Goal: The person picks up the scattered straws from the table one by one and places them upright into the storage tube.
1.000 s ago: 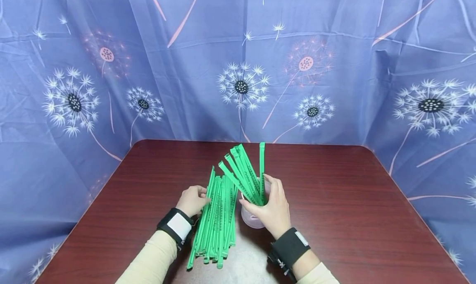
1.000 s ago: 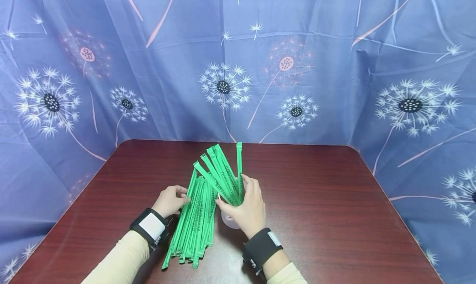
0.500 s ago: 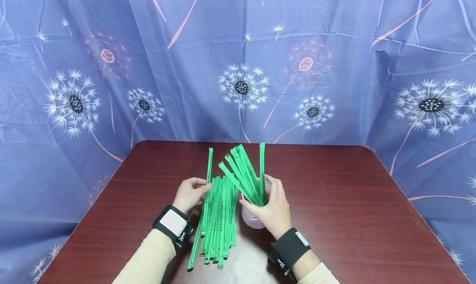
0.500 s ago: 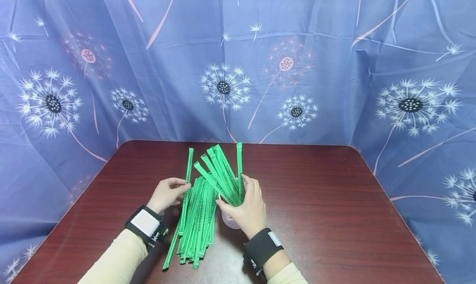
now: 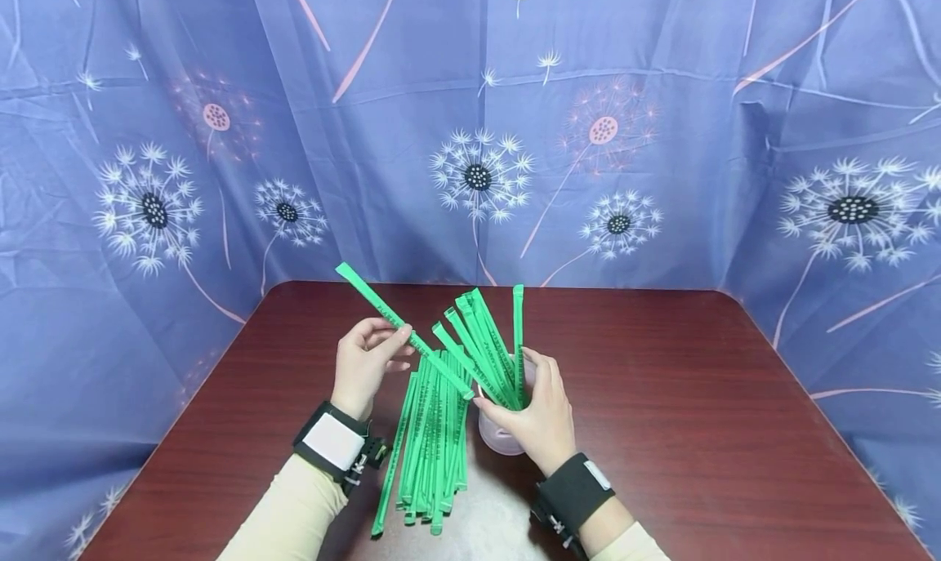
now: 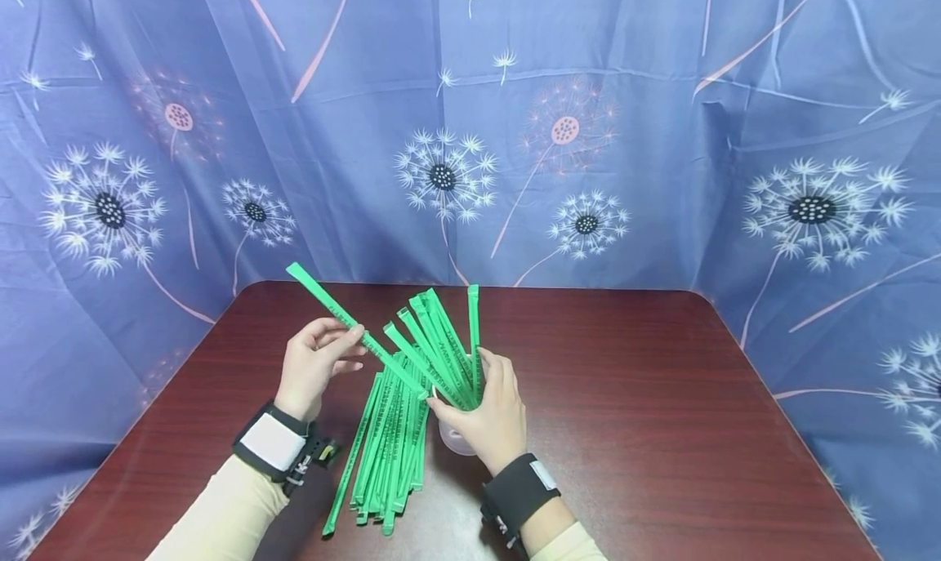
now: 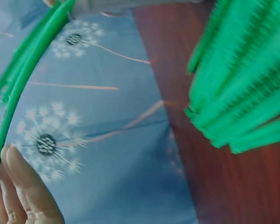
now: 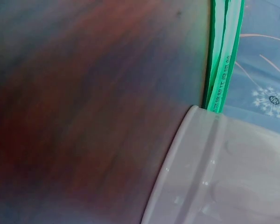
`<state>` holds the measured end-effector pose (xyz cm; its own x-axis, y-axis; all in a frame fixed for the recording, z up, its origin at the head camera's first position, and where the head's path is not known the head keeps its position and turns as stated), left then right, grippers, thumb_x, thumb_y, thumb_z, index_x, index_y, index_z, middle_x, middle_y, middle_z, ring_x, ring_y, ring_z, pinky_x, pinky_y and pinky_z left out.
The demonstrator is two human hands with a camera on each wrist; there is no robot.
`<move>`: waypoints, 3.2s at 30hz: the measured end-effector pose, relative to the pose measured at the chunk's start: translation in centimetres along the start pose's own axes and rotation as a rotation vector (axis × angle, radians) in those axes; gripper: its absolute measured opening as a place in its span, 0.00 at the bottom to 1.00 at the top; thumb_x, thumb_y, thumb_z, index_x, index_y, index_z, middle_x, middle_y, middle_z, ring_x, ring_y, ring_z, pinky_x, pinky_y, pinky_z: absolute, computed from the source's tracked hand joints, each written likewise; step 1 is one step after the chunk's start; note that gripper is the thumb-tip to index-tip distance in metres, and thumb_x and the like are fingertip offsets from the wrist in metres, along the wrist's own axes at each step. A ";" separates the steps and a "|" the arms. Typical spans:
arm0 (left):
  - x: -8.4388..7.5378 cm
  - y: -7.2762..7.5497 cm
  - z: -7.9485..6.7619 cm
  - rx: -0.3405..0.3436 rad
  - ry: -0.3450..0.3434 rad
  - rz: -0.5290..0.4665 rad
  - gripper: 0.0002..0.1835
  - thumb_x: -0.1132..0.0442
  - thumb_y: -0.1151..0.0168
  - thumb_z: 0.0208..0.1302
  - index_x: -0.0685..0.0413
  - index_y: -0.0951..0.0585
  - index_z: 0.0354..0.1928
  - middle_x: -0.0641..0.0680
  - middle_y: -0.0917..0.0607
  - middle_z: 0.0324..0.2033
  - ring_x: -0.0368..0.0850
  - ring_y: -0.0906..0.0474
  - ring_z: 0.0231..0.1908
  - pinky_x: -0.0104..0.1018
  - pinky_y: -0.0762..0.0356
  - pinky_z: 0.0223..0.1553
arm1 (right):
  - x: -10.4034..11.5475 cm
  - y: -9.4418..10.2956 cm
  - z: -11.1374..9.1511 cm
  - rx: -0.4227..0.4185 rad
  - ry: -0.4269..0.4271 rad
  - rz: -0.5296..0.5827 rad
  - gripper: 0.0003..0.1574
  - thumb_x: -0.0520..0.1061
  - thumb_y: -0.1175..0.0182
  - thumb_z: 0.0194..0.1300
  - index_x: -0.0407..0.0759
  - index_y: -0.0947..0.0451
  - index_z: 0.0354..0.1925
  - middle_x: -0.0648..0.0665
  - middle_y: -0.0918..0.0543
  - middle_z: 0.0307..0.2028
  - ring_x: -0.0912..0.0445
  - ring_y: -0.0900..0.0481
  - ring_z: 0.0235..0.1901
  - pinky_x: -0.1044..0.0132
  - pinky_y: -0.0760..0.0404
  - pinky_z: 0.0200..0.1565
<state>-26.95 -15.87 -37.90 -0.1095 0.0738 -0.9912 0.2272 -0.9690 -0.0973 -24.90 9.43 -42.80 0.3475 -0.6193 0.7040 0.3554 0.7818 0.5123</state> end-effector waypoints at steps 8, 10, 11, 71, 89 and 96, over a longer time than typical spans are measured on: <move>-1.1 -1.3 -0.5 0.000 -0.088 0.013 0.11 0.66 0.33 0.63 0.67 0.23 0.41 0.47 0.12 0.25 0.37 0.15 0.25 0.36 0.15 0.28 | -0.1 0.0 0.1 0.002 -0.008 0.003 0.59 0.65 0.21 0.39 0.45 0.32 0.65 0.45 0.23 0.55 0.49 0.22 0.53 0.46 0.19 0.45; -1.0 -1.5 -0.7 -0.003 -0.095 0.051 0.11 0.65 0.32 0.63 0.65 0.22 0.41 0.49 0.12 0.26 0.36 0.15 0.25 0.36 0.15 0.28 | 0.0 0.0 0.0 0.004 -0.007 0.003 0.59 0.65 0.21 0.39 0.45 0.32 0.65 0.45 0.23 0.56 0.48 0.22 0.53 0.46 0.20 0.45; -0.9 -1.6 -0.7 -0.006 -0.099 0.068 0.11 0.65 0.32 0.63 0.64 0.22 0.41 0.50 0.11 0.27 0.36 0.15 0.25 0.37 0.14 0.28 | 0.0 0.0 0.0 0.005 -0.005 0.005 0.59 0.65 0.21 0.40 0.44 0.32 0.65 0.44 0.23 0.56 0.48 0.22 0.53 0.46 0.20 0.45; 5.9 -6.0 -2.1 0.299 0.011 0.547 0.25 0.44 0.32 0.60 0.56 0.19 0.49 0.56 0.15 0.46 0.48 0.19 0.41 0.37 0.21 0.37 | 0.1 -0.1 0.0 -0.006 0.030 0.008 0.57 0.63 0.22 0.42 0.41 0.32 0.65 0.41 0.23 0.56 0.48 0.22 0.53 0.47 0.20 0.45; 7.8 0.0 -1.2 0.282 0.024 1.176 0.29 0.61 0.25 0.53 0.71 0.21 0.54 0.67 0.17 0.44 0.64 0.21 0.49 0.54 0.21 0.49 | 0.1 0.2 0.2 0.119 -0.092 -0.031 0.63 0.70 0.24 0.42 0.47 0.37 0.69 0.44 0.28 0.64 0.46 0.24 0.59 0.43 0.20 0.47; 8.8 0.6 -0.9 0.264 0.142 1.040 0.28 0.72 0.31 0.56 0.72 0.25 0.59 0.64 0.15 0.44 0.54 0.15 0.38 0.40 0.16 0.30 | -0.1 0.6 0.6 0.325 -0.154 0.070 0.70 0.68 0.24 0.44 0.49 0.49 0.75 0.44 0.33 0.70 0.45 0.34 0.70 0.38 0.27 0.60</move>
<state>-26.88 -15.55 -46.76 0.1335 -0.8038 -0.5797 -0.0735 -0.5914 0.8031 -25.24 9.97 -42.25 0.2175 -0.5646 0.7962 0.0324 0.8194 0.5723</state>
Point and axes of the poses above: each hand's wrist, its own z-axis towards the middle knuckle, its own y-axis out of the back of the hand, x = y × z, the point moved 7 cm from there along z, towards the middle knuckle
